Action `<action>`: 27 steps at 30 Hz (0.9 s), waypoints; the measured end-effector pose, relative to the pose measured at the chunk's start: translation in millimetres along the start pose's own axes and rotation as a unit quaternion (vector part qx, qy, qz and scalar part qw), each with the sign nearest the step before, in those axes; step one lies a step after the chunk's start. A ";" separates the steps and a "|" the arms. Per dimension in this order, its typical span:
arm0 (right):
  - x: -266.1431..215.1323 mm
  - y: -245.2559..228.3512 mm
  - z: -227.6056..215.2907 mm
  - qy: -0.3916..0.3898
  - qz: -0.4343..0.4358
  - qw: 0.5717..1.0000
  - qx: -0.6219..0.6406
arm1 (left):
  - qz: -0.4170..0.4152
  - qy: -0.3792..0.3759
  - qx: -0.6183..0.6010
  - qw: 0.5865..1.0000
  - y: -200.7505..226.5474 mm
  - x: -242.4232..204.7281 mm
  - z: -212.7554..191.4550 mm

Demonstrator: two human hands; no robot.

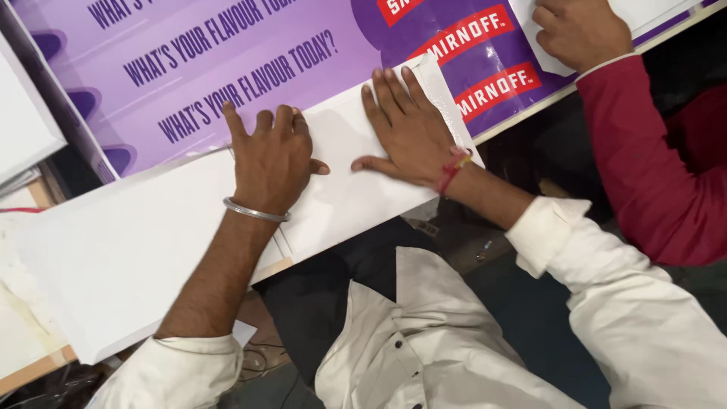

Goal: The person folds white cardboard panels into box shapes, pressing creases and aligning edges. They repeatedly open and close the panels to form the box structure, working on multiple units in sequence.

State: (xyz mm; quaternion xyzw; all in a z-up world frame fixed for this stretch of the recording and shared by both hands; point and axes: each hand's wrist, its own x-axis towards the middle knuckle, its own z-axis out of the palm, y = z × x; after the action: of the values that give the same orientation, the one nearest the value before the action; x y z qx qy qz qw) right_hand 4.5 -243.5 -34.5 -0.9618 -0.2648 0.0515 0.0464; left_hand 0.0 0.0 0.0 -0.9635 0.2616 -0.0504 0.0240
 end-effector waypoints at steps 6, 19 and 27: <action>-3.8 22.0 0.1 0.056 0.013 0.997 -0.056 | 0.001 -0.015 0.006 1.000 0.6 -5.0 11.8; 5.9 -10.6 -2.1 0.131 -0.110 0.983 0.070 | -0.004 0.009 -0.027 1.000 -2.7 -5.1 22.6; 38.2 -37.6 5.1 0.157 -0.162 0.964 0.139 | -0.035 -0.031 -0.128 0.991 -81.8 -35.5 1.3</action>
State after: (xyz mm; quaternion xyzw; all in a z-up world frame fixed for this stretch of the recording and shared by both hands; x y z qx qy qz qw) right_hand 17.6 -191.4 -38.0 -0.8863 -0.3962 -0.0722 0.2286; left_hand 10.7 88.6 1.6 -0.9685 0.2308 0.0129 -0.0927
